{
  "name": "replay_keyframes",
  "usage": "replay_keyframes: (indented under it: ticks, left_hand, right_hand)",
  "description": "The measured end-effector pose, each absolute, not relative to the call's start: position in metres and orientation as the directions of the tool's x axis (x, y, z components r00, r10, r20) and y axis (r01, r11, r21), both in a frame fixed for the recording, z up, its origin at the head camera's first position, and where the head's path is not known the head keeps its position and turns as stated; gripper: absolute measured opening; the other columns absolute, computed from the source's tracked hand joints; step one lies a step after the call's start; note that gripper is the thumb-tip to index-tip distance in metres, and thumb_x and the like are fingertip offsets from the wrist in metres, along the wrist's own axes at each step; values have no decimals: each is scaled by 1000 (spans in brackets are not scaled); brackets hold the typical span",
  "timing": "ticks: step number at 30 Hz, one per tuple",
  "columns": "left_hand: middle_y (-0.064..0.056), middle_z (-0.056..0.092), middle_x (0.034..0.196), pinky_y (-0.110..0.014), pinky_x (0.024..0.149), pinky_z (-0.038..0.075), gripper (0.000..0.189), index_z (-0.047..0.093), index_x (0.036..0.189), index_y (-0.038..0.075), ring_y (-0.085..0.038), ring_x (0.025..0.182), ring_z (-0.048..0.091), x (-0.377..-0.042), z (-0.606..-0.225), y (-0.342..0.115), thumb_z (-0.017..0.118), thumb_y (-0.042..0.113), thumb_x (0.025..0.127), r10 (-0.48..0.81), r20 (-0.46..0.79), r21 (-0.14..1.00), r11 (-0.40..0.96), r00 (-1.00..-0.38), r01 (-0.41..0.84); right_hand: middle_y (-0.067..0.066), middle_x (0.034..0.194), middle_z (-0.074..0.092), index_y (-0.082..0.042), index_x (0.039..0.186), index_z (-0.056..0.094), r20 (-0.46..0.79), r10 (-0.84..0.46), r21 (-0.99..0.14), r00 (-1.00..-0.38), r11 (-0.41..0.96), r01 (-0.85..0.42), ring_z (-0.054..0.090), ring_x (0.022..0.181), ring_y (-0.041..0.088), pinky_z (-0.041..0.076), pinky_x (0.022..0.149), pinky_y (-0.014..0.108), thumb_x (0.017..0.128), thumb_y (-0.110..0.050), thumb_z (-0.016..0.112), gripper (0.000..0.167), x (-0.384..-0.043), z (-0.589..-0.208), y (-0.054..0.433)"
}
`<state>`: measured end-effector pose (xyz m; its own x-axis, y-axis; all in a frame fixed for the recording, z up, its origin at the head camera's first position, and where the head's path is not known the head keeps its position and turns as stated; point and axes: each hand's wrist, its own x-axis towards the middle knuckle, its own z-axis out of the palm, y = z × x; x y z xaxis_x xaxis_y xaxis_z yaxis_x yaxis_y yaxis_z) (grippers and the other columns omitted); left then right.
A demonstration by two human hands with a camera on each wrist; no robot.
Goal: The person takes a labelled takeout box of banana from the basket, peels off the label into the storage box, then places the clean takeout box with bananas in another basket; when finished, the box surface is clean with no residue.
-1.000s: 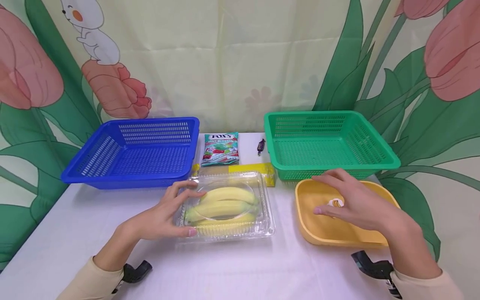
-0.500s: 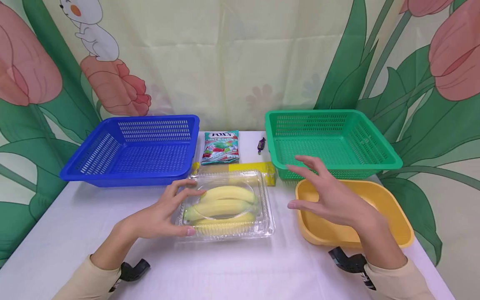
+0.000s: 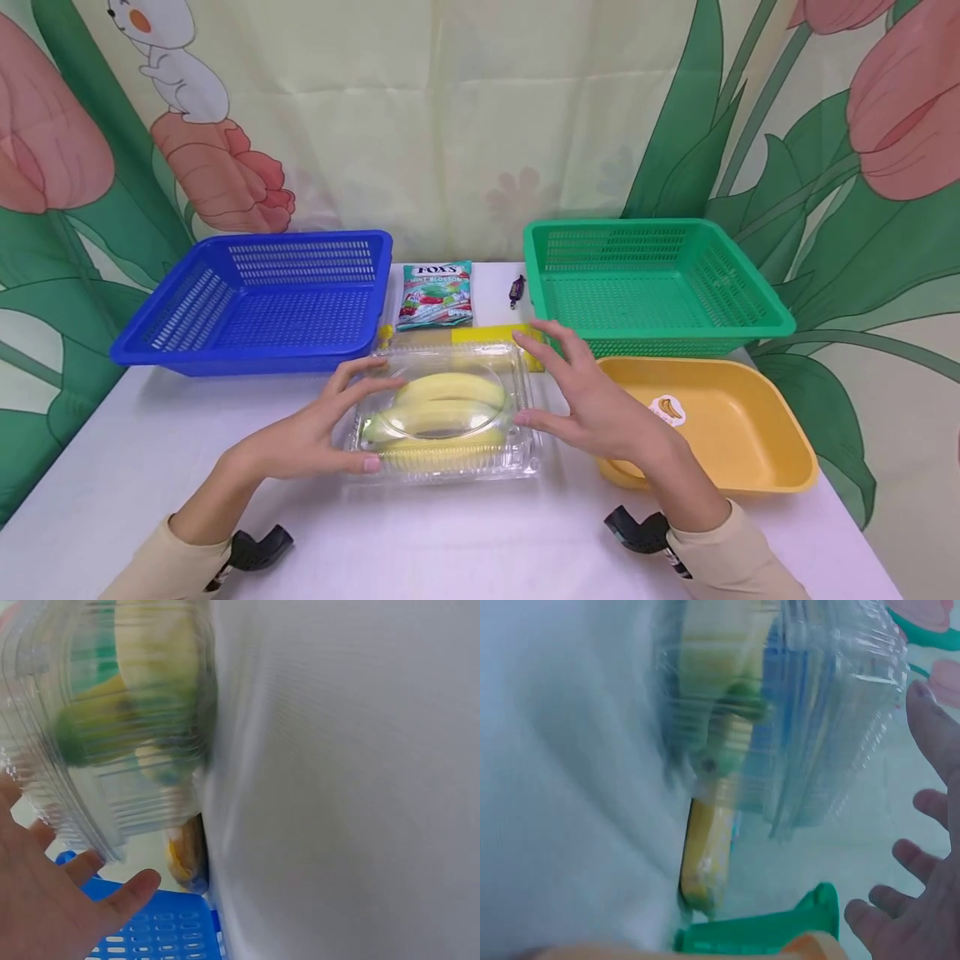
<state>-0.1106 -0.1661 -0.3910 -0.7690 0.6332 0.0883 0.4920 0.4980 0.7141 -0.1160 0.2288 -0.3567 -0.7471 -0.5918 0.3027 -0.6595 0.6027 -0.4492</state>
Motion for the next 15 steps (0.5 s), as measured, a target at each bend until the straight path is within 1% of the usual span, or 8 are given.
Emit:
replay_keyframes:
  ticks: [3,6,8,12,14,15]
  left_hand:
    - [0,3,170,-76,108,31,87,38,159,31,-37,156,7,-109,-391,-167,83,46,85,640,103,731,470,-761,494]
    - [4,-4,171,-78,108,28,86,35,160,32,-37,157,3,-108,-392,-167,81,42,88,645,116,734,457,-756,503]
    - [6,-6,171,-79,108,28,85,35,160,33,-36,157,1,-107,-392,-168,81,41,89,642,127,731,454,-756,509]
    - [6,-8,171,-80,107,28,80,34,160,31,-38,157,0,-106,-391,-171,77,36,93,640,136,735,447,-757,510]
    - [5,-9,171,-80,107,28,78,34,160,30,-37,158,0,-105,-393,-172,76,33,94,635,141,742,440,-759,505]
    - [5,-9,171,-80,107,28,77,34,160,31,-37,158,0,-105,-393,-172,75,33,95,631,138,746,440,-763,500]
  right_hand:
    - [10,167,14,-18,163,26,321,-594,-459,-738,584,-670,21,152,34,42,106,63,89,-28,82,94,-117,-361,222]
    - [11,167,13,-16,163,25,320,-593,-482,-739,570,-665,20,152,33,41,108,64,90,-26,81,93,-116,-363,217]
    - [10,168,11,-18,163,25,304,-591,-499,-747,569,-654,16,154,34,39,109,66,91,-27,80,91,-115,-365,214]
    - [7,170,6,-22,164,24,269,-582,-537,-767,571,-621,1,157,40,26,112,75,94,-30,77,88,-113,-368,209]
    - [3,171,3,-24,164,23,248,-575,-553,-780,577,-601,-4,158,40,23,112,77,94,-32,76,88,-111,-369,206]
    - [2,171,3,-25,164,22,238,-573,-560,-784,579,-593,-4,158,38,24,112,77,94,-33,76,88,-110,-370,206]
